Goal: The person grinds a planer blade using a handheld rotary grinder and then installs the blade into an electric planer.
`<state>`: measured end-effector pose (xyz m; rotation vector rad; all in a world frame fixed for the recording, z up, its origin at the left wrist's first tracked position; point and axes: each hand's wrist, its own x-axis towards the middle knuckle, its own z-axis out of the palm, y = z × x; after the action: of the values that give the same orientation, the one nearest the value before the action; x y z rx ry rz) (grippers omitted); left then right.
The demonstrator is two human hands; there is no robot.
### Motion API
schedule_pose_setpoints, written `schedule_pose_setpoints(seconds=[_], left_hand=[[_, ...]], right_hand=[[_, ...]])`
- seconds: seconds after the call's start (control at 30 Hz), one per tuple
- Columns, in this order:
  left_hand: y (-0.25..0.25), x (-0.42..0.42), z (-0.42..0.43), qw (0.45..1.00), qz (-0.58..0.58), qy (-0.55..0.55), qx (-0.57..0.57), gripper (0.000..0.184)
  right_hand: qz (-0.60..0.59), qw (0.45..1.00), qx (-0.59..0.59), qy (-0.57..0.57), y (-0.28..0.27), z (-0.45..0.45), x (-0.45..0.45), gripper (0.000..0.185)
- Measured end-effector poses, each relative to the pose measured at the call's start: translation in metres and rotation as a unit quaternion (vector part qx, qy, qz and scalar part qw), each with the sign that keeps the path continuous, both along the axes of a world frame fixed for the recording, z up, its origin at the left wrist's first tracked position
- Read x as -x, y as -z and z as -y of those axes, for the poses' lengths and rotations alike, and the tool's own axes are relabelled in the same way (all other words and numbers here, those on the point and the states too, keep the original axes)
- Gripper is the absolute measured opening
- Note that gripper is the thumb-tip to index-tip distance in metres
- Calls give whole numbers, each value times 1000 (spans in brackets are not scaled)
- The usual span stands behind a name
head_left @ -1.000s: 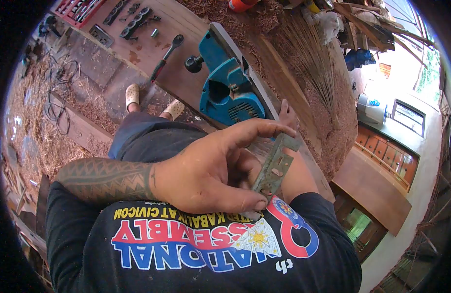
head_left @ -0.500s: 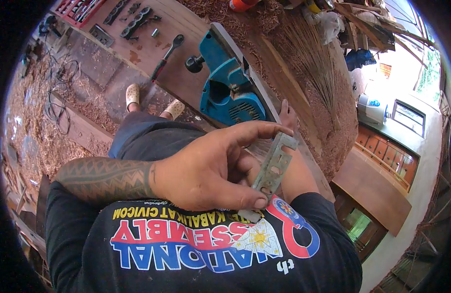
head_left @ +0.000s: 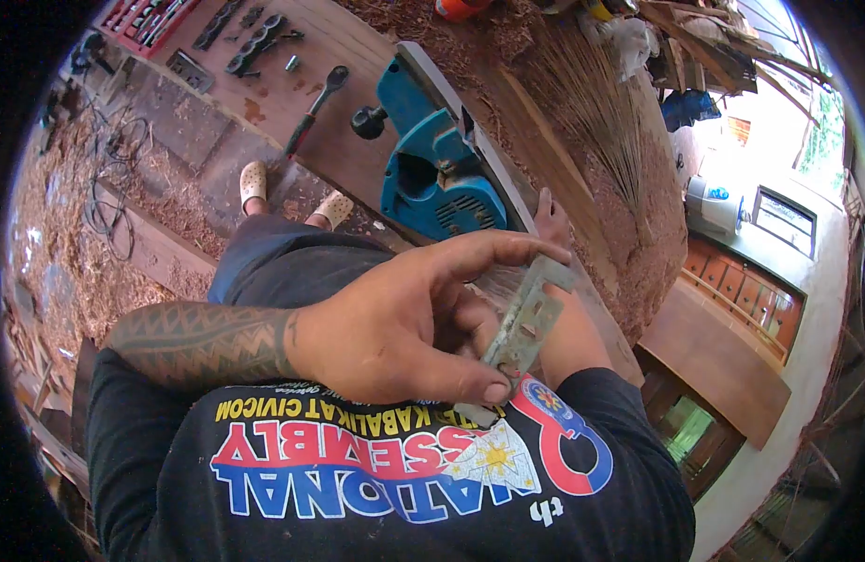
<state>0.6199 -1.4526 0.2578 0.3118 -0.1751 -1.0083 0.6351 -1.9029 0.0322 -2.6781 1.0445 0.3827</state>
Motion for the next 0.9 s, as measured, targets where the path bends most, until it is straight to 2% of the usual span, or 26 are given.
schedule_pose_setpoints(seconds=[0.3,0.47,0.53,0.73,0.77,0.83,0.9], left_hand=[[-1,0,-1,998,55,-21,-15,100],[0,-2,-3,998,66,-11,-5,98],[-1,-1,-4,997,75,-10,-9,97],[8,-4,-10,993,98,-29,-60,96],[10,-6,-19,988,113,-46,-98,96],[11,-9,-41,972,143,-73,-169,96],[7,-8,-59,972,103,-101,-185,95]], right_hand=[[20,1000,19,-7,8,1,1,81],[33,999,-7,-13,33,23,1,81],[29,999,-5,-18,25,24,6,79],[5,999,5,-47,16,15,-5,73],[-2,999,12,-49,10,12,-6,73],[22,999,-12,-43,-5,4,-8,71],[187,962,-198,7,-27,-4,-19,56]])
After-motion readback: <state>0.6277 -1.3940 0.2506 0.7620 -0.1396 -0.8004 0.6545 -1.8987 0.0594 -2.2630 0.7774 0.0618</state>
